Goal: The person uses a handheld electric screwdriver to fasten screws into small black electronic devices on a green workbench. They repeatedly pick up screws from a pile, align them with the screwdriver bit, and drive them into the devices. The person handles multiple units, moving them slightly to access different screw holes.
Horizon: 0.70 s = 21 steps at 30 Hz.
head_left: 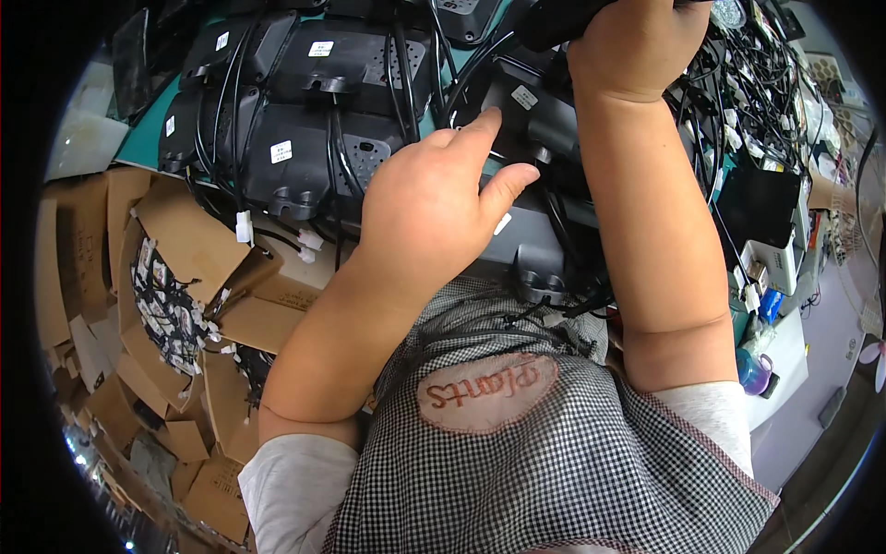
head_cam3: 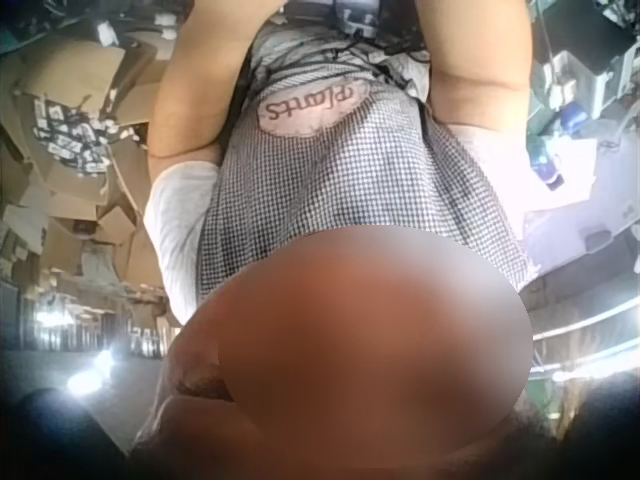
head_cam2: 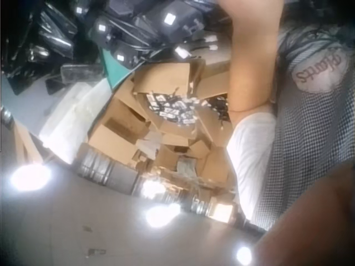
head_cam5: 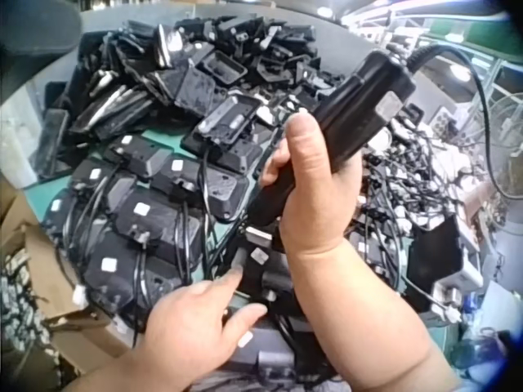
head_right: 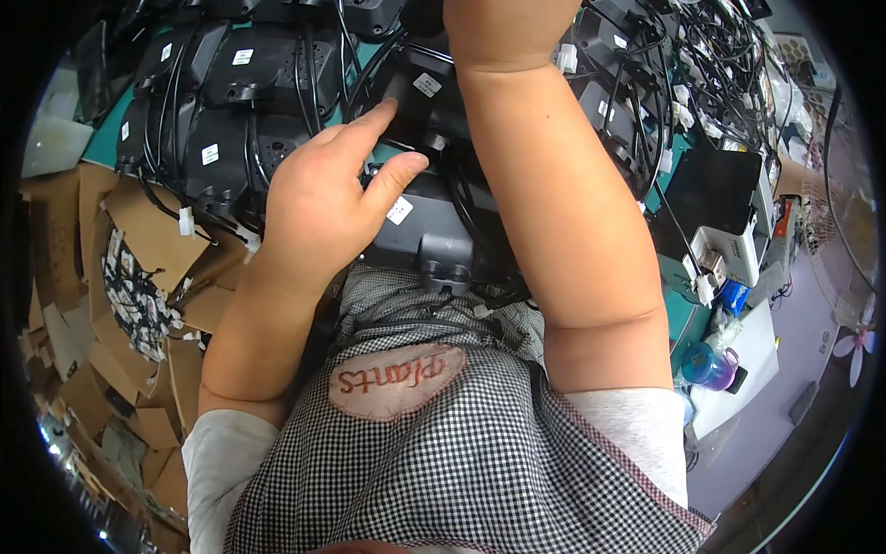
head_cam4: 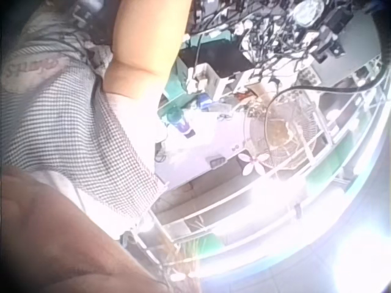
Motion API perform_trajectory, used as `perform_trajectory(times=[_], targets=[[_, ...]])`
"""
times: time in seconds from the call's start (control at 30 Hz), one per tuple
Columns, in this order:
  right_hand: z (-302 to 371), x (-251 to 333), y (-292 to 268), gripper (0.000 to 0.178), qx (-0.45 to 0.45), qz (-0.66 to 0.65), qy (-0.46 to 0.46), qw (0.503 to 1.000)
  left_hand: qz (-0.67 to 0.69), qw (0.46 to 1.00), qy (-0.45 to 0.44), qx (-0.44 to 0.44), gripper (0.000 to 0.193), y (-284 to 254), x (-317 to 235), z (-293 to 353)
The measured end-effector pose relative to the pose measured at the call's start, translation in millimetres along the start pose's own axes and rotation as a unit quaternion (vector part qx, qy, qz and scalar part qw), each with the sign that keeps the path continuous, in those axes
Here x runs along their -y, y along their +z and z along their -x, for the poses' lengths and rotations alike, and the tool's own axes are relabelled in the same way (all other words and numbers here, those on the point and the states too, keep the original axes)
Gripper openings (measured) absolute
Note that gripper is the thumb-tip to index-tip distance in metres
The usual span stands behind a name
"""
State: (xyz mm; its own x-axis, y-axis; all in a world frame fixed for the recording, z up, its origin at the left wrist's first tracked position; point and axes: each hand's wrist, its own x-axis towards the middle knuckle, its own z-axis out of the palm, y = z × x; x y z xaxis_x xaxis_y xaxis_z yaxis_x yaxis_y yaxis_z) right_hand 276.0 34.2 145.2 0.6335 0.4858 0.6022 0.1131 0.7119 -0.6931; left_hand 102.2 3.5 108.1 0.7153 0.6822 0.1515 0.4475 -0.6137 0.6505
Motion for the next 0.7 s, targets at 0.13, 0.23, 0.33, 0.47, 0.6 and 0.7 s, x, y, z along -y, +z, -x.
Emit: perform_trajectory(times=[0.13, 0.23, 0.33, 0.47, 0.6, 0.7], targets=[[5, 10, 7, 0.024, -0.006, 0.009, 0.021, 1.000, 0.001, 1.000, 0.009, 0.001, 0.050, 3, 1, 0], [4, -4, -3, 0.025, -0.008, 0.050, 0.011, 0.999, -0.004, 1.000, 0.022, 0.000, 0.051, 5, 1, 1], [7, -3, 2, 0.024, 0.011, 0.034, 0.024, 0.999, -0.029, 0.999, 0.031, 0.001, 0.051, 9, 0, 1], [7, 1, 10, 0.018, 0.057, 0.023, 0.055, 0.997, -0.028, 0.999, 0.026, 0.013, 0.051, 7, -2, 1], [7, 1, 9, 0.016, 0.105, 0.076, 0.063, 0.989, -0.024, 0.999, 0.016, 0.026, 0.050, 6, -4, 0], [6, 3, 13, 0.017, 0.046, 0.096, 0.067, 0.992, -0.032, 0.999, 0.019, 0.013, 0.050, 8, -4, 0]])
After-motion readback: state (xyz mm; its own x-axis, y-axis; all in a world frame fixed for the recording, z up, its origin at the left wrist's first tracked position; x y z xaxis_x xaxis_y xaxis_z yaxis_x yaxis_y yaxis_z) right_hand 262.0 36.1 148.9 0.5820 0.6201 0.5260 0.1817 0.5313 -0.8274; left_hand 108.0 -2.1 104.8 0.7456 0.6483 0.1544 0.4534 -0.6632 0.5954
